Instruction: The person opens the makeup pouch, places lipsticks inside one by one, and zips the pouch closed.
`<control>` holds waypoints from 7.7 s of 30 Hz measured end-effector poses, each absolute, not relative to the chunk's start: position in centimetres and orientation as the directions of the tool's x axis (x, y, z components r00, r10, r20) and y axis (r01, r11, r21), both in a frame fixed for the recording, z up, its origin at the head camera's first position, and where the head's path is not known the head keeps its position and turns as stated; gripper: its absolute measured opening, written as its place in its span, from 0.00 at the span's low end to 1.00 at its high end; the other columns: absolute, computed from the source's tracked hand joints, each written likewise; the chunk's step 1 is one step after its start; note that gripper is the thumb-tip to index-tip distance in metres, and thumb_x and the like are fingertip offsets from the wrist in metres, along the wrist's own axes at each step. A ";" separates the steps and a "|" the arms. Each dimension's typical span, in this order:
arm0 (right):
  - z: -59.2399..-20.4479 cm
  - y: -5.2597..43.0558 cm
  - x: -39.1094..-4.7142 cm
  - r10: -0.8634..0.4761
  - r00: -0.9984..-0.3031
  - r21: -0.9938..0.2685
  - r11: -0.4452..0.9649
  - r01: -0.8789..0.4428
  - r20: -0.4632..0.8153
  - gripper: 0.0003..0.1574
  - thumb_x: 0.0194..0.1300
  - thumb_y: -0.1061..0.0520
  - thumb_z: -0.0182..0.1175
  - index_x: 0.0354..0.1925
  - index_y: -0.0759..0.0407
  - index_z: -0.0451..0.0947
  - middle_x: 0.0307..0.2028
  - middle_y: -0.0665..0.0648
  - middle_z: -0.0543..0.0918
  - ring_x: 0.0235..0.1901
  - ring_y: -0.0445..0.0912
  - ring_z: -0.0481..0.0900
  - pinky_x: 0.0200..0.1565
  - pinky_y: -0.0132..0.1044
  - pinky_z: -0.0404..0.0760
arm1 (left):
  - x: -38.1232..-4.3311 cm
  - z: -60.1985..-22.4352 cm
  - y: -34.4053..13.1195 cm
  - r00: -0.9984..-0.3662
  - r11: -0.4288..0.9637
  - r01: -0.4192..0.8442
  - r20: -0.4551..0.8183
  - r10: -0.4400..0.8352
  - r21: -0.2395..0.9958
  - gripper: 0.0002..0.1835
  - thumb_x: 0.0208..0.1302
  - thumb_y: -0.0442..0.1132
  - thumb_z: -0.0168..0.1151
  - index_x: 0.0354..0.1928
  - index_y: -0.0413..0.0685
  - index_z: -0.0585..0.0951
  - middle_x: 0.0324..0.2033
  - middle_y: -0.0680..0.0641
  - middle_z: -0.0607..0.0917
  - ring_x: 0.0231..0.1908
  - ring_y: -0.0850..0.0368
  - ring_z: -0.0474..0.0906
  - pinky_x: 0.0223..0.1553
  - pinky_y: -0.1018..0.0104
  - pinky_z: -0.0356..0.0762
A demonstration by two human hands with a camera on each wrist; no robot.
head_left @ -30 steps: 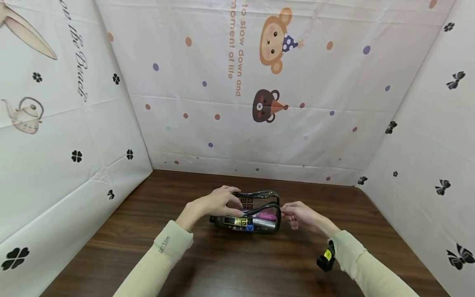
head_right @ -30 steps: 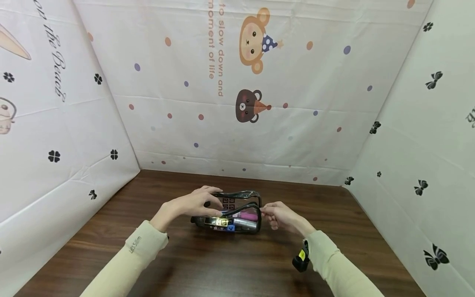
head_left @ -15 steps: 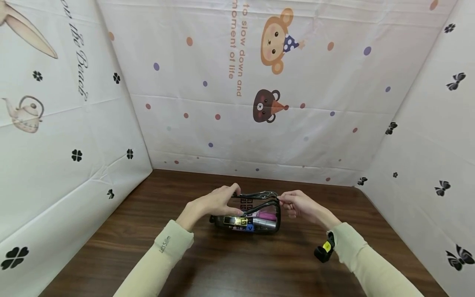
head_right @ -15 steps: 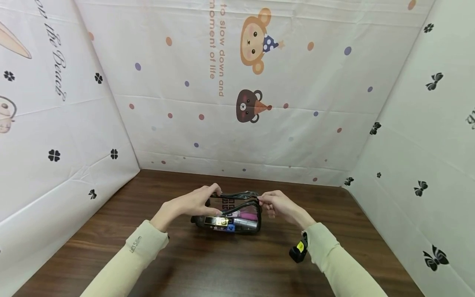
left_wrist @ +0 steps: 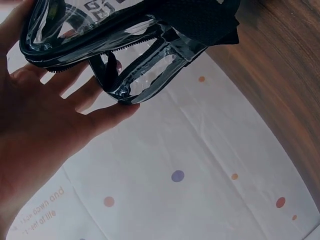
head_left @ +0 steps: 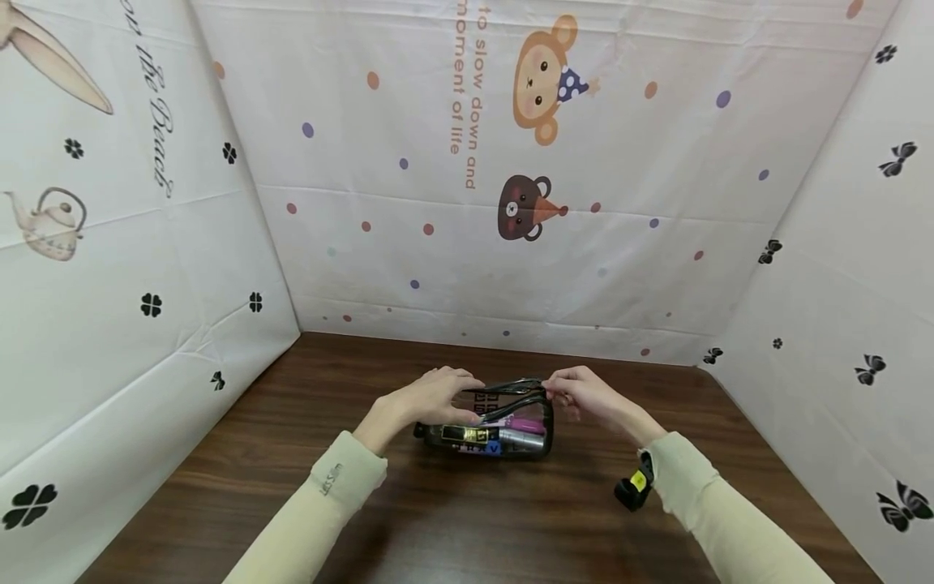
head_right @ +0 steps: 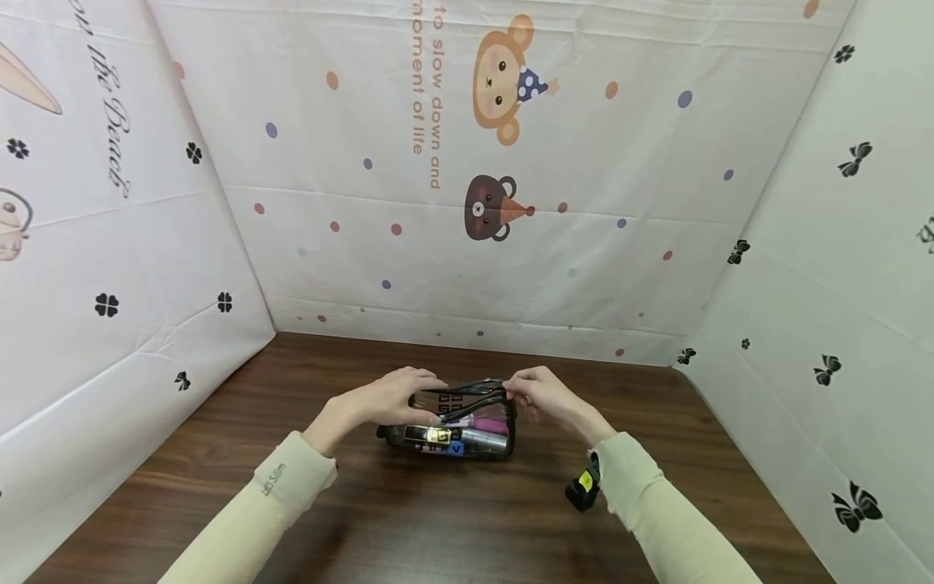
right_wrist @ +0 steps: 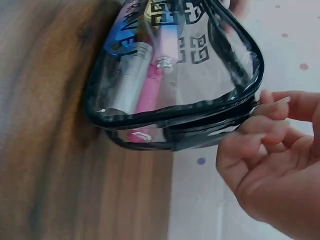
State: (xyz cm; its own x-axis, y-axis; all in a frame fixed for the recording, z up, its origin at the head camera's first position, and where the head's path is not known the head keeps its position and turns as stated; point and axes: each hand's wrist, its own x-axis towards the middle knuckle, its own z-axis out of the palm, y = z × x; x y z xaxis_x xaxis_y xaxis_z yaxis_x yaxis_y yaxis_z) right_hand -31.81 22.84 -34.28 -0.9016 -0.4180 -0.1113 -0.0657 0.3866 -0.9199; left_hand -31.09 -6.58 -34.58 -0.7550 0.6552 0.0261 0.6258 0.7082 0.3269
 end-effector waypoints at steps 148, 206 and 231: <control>-30.2 18.4 -30.1 -0.701 -0.657 -0.082 0.664 -0.743 0.278 0.03 0.58 0.59 0.68 0.28 0.53 0.84 0.26 0.47 0.78 0.23 0.34 0.72 0.27 0.28 0.72 | -36.0 -37.4 0.1 -0.628 0.686 0.726 0.461 0.627 0.055 0.23 0.63 0.27 0.56 0.56 0.56 0.82 0.49 0.52 0.85 0.48 0.55 0.80 0.44 0.63 0.79; -30.1 17.4 -28.5 -0.770 -0.601 -0.062 0.603 -0.795 0.214 0.05 0.60 0.55 0.67 0.27 0.49 0.84 0.28 0.43 0.78 0.24 0.32 0.72 0.29 0.27 0.72 | -37.1 -37.2 -0.4 -0.739 0.793 0.599 0.463 0.490 0.117 0.13 0.68 0.32 0.56 0.49 0.49 0.86 0.42 0.48 0.87 0.43 0.52 0.83 0.42 0.59 0.82; -29.9 17.4 -26.9 -0.823 -0.542 -0.108 0.531 -0.840 0.169 0.04 0.59 0.56 0.68 0.27 0.49 0.84 0.26 0.40 0.76 0.25 0.30 0.70 0.28 0.25 0.70 | -37.3 -37.4 -0.2 -0.770 0.833 0.537 0.479 0.423 0.128 0.11 0.61 0.32 0.65 0.44 0.50 0.86 0.38 0.48 0.87 0.39 0.51 0.84 0.35 0.58 0.82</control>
